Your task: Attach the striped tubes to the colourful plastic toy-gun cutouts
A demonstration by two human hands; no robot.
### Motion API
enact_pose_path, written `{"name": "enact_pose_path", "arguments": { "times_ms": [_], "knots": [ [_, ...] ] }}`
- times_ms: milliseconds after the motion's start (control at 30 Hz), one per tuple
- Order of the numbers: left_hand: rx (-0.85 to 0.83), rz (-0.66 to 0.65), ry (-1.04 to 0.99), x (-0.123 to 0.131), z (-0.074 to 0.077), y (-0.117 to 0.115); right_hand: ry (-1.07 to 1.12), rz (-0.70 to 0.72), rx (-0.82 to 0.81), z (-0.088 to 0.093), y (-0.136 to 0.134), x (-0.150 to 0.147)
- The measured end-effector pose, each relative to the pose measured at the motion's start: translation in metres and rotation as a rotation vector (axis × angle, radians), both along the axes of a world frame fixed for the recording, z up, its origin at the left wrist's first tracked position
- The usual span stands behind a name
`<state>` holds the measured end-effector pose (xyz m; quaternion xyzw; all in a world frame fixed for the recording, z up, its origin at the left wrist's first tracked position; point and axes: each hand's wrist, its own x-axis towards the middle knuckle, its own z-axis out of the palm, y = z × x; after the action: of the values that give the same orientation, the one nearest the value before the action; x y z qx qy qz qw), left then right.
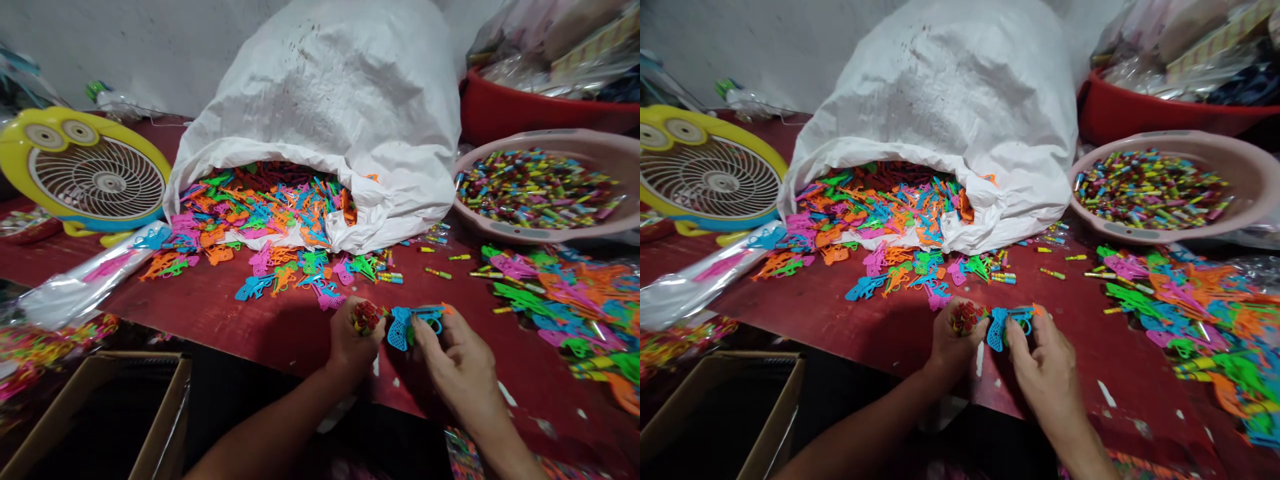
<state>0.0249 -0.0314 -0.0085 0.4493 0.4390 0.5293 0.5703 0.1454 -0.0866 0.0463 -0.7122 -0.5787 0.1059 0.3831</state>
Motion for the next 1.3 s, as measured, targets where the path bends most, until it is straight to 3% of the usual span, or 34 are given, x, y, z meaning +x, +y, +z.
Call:
{"name": "enact_pose_path", "arguments": {
  "times_ms": [100,300,600,967,1133,1300],
  "knots": [
    [0.037,0.019,0.060,-0.002,0.000,0.000,0.001,0.022,-0.035,-0.003,-0.001,-0.004],
    [0.016,0.023,0.068,-0.002,0.000,0.000,0.058,-0.081,0.059,-0.004,-0.002,-0.004],
    [0.072,0.003,0.062,-0.002,-0.001,-0.001,0.036,-0.031,0.037,-0.012,0.000,-0.002],
    [0.472,0.031,0.316,-0.008,-0.001,-0.007,-0.106,-0.067,0.167,-0.002,0.011,-0.014],
    [0.507,0.057,0.364,-0.011,0.001,-0.008,-0.024,-0.213,0.246,-0.014,0.015,-0.026],
    [0.365,-0.024,0.363,-0.009,-0.004,-0.008,0.170,-0.160,0.147,-0.024,0.017,-0.018]
  ]
}}
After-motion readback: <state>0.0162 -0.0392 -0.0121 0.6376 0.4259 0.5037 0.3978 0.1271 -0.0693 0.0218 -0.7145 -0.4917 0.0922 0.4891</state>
